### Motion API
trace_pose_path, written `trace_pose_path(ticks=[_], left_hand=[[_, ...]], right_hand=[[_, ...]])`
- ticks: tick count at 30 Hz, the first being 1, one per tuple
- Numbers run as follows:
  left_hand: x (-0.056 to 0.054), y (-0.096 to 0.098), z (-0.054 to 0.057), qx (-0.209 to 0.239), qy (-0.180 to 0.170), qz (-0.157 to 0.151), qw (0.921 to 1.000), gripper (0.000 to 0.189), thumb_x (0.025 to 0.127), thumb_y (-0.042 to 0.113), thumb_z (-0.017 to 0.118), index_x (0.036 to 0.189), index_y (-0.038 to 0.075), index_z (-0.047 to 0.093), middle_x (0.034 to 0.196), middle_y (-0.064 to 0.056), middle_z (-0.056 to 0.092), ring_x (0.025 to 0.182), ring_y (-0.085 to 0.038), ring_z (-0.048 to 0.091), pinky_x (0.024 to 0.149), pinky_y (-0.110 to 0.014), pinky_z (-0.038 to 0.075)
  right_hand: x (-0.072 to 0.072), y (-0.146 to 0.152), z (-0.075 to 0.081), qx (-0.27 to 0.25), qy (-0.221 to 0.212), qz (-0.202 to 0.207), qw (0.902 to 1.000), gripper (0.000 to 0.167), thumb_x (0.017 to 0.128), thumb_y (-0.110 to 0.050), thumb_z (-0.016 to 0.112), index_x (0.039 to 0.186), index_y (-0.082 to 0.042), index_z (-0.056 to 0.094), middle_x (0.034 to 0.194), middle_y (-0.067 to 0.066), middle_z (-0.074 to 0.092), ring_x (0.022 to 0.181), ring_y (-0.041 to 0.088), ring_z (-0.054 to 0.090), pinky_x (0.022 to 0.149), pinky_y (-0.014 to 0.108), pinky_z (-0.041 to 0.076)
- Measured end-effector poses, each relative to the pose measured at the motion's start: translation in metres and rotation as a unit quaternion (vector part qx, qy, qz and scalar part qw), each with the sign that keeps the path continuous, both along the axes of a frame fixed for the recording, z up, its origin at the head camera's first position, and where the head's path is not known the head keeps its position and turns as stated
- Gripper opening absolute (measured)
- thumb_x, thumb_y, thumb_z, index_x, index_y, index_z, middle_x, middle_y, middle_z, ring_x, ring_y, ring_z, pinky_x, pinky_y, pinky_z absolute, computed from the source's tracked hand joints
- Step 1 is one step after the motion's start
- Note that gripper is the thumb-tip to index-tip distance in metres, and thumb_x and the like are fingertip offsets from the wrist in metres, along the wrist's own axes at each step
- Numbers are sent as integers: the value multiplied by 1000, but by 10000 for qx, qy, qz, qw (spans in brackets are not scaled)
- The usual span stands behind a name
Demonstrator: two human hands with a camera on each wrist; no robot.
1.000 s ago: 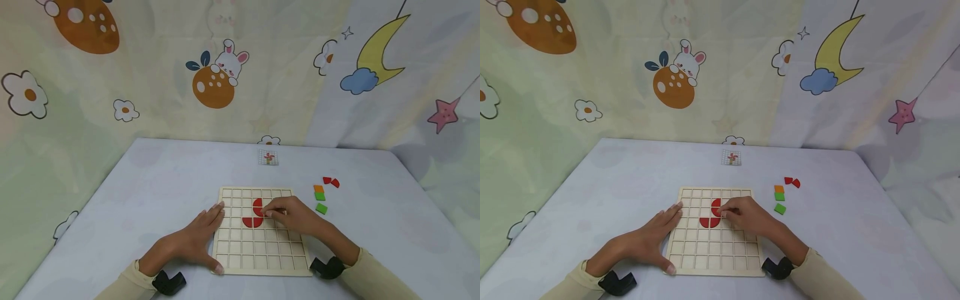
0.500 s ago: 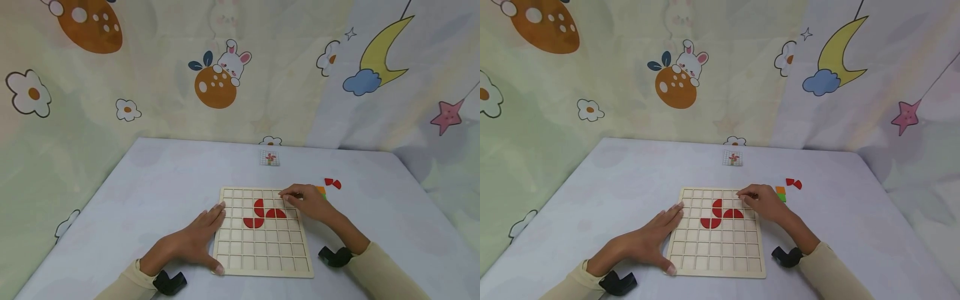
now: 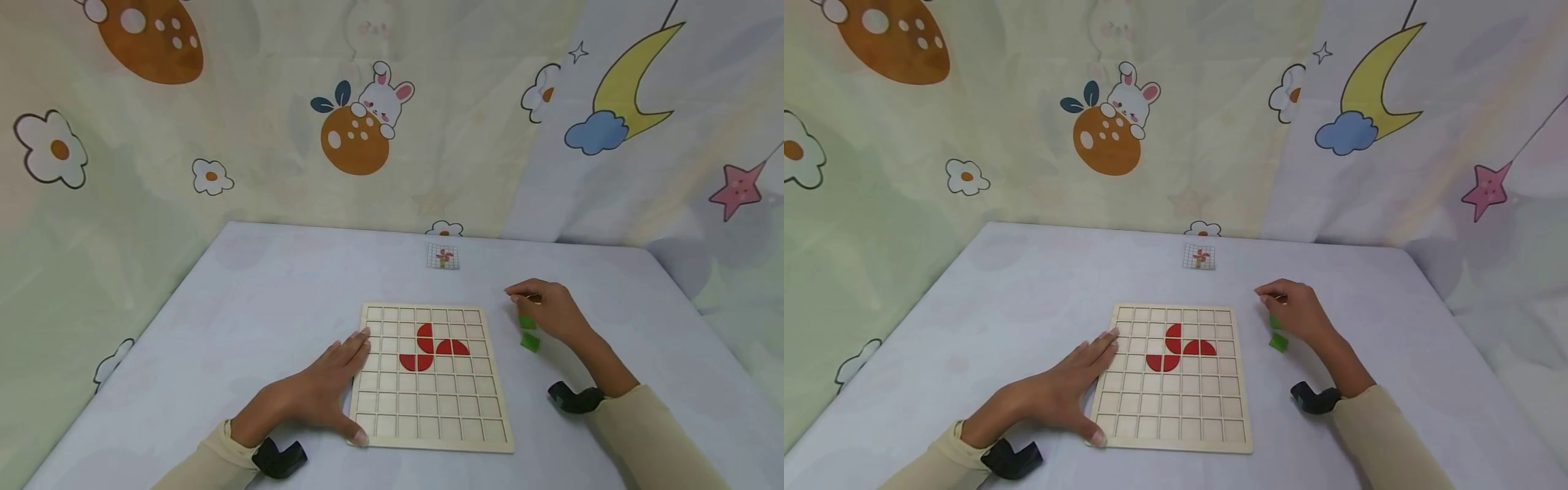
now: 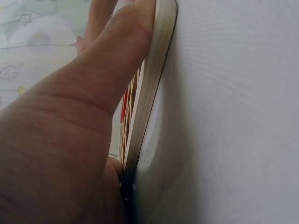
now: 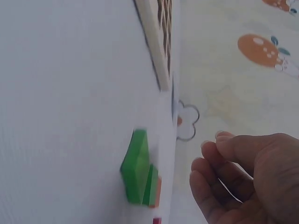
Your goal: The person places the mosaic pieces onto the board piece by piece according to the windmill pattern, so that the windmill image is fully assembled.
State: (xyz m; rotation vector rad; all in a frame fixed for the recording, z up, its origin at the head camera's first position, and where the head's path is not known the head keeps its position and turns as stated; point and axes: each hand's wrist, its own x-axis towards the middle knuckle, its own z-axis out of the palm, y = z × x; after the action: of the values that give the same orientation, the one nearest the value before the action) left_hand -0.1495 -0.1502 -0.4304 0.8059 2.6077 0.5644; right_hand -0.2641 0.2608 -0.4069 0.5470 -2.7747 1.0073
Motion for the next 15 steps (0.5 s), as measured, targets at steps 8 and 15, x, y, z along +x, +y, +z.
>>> trace_pose_path(ticks=[8, 15], left_hand=[[0, 1, 0, -73, -2, 4, 10000, 138, 60, 82, 69, 157, 9, 4, 162, 1, -10, 146, -15, -9, 117, -44, 1], [1, 1, 1, -45, -16, -2, 10000, 137, 60, 81, 69, 157, 9, 4, 163, 1, -10, 147, -16, -9, 117, -44, 2]], right_hand=[[-14, 28, -2, 160, 45, -587, 9981, 23, 94, -3, 61, 115, 4, 68, 111, 23, 66, 99, 39, 61, 75, 43, 51], [-25, 45, -5, 408, -308, -900, 9946, 28, 95, -6, 60, 120, 7, 64, 117, 29, 62, 103, 43, 58, 77, 48, 52]])
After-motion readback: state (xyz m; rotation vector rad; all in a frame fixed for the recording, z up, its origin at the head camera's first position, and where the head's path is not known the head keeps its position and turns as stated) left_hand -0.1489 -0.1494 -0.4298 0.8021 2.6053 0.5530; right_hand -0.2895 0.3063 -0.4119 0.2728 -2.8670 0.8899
